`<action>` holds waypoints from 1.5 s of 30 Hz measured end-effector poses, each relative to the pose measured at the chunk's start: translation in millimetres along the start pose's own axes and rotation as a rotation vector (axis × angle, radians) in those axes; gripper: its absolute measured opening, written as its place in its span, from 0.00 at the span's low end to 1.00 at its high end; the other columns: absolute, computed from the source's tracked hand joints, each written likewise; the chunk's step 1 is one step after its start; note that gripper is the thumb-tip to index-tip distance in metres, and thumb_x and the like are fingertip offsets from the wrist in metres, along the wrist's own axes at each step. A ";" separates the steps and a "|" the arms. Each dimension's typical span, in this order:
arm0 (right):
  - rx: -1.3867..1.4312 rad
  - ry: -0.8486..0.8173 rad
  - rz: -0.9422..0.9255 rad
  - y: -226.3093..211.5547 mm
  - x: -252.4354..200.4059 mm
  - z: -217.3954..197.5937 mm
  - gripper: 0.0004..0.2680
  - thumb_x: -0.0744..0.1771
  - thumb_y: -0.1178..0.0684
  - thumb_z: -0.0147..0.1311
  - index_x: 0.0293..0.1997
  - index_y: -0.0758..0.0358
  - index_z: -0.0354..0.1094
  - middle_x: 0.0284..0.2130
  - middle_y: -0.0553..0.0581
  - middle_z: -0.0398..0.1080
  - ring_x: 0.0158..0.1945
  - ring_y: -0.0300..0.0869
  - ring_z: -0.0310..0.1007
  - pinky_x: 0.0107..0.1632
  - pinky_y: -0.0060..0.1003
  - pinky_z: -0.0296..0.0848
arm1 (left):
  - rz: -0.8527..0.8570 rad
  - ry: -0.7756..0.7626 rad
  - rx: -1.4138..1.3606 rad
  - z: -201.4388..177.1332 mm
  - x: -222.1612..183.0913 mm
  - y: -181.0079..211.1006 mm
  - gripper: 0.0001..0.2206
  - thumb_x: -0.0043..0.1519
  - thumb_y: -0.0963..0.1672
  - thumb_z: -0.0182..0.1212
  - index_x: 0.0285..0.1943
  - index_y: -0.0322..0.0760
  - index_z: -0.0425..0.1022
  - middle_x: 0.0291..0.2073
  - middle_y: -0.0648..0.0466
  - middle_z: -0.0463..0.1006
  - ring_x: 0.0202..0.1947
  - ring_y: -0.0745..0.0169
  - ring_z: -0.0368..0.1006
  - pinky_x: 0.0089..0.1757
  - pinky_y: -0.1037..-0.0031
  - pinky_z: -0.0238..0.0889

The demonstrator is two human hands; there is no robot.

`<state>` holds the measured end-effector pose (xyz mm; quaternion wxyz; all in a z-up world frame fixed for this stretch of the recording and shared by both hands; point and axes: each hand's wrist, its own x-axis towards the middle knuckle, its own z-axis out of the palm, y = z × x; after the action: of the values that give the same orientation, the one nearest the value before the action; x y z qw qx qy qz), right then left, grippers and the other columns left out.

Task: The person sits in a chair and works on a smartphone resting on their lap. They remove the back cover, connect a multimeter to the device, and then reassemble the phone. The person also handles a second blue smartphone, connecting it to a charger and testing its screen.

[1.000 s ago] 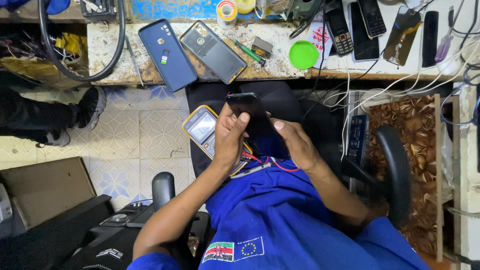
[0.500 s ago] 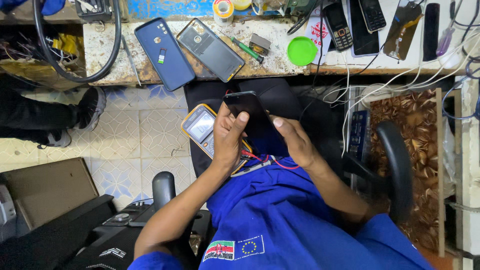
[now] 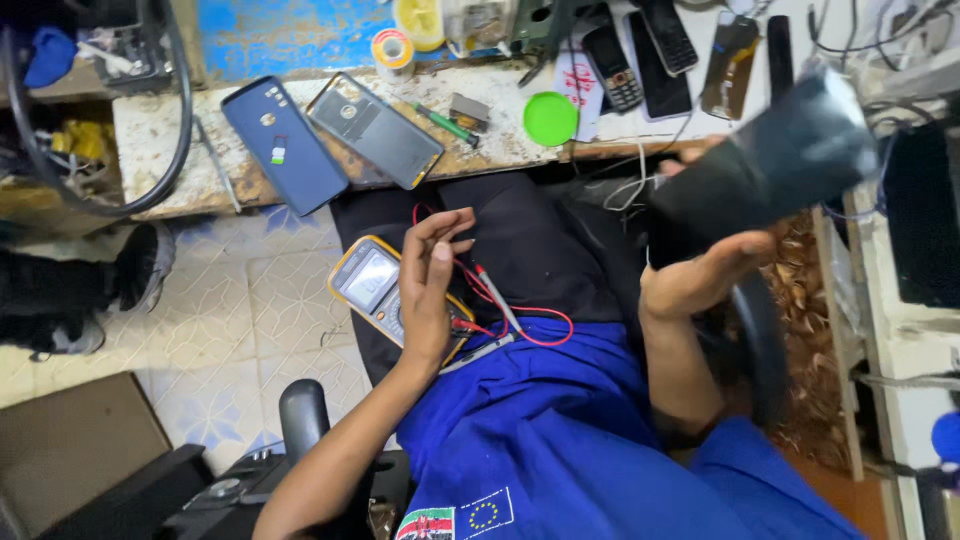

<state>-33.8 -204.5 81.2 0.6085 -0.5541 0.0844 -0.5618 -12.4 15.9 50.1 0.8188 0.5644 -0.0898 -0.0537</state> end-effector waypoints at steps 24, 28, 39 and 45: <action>0.043 0.073 0.455 -51.3 -15.1 -9.6 0.27 0.73 0.38 0.38 0.78 0.68 0.38 0.76 0.70 0.33 0.79 0.53 0.39 0.57 0.07 0.62 | 0.236 -0.682 0.251 111.1 8.7 37.3 0.43 0.58 0.48 0.70 0.78 0.29 0.47 0.65 0.32 0.62 0.68 0.29 0.58 0.66 0.46 0.50; 0.009 -0.191 0.259 -79.5 -6.8 14.6 0.23 0.73 0.39 0.42 0.73 0.67 0.49 0.64 0.70 0.61 0.68 0.50 0.59 0.76 0.48 0.55 | 0.250 -0.675 0.277 104.6 12.9 31.3 0.41 0.61 0.48 0.69 0.79 0.34 0.47 0.59 0.37 0.69 0.60 0.38 0.68 0.60 0.50 0.60; -0.019 -0.325 0.154 -100.6 13.0 18.7 0.17 0.70 0.48 0.43 0.63 0.69 0.58 0.52 0.66 0.70 0.57 0.48 0.69 0.67 0.45 0.68 | 0.279 -0.664 0.261 98.3 11.2 23.0 0.43 0.57 0.49 0.72 0.79 0.36 0.50 0.52 0.42 0.71 0.51 0.47 0.70 0.53 0.57 0.64; -0.093 -0.448 0.143 -102.8 21.3 2.7 0.20 0.68 0.49 0.45 0.66 0.72 0.55 0.51 0.68 0.70 0.56 0.49 0.71 0.64 0.48 0.71 | 0.288 -0.678 0.250 96.6 12.9 27.1 0.43 0.57 0.50 0.71 0.79 0.36 0.51 0.50 0.41 0.72 0.48 0.48 0.70 0.51 0.58 0.65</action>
<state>-85.0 -194.3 172.3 0.6240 -0.6851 0.0121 -0.3756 -20.2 -65.3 110.1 0.6667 0.5919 -0.4393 -0.1104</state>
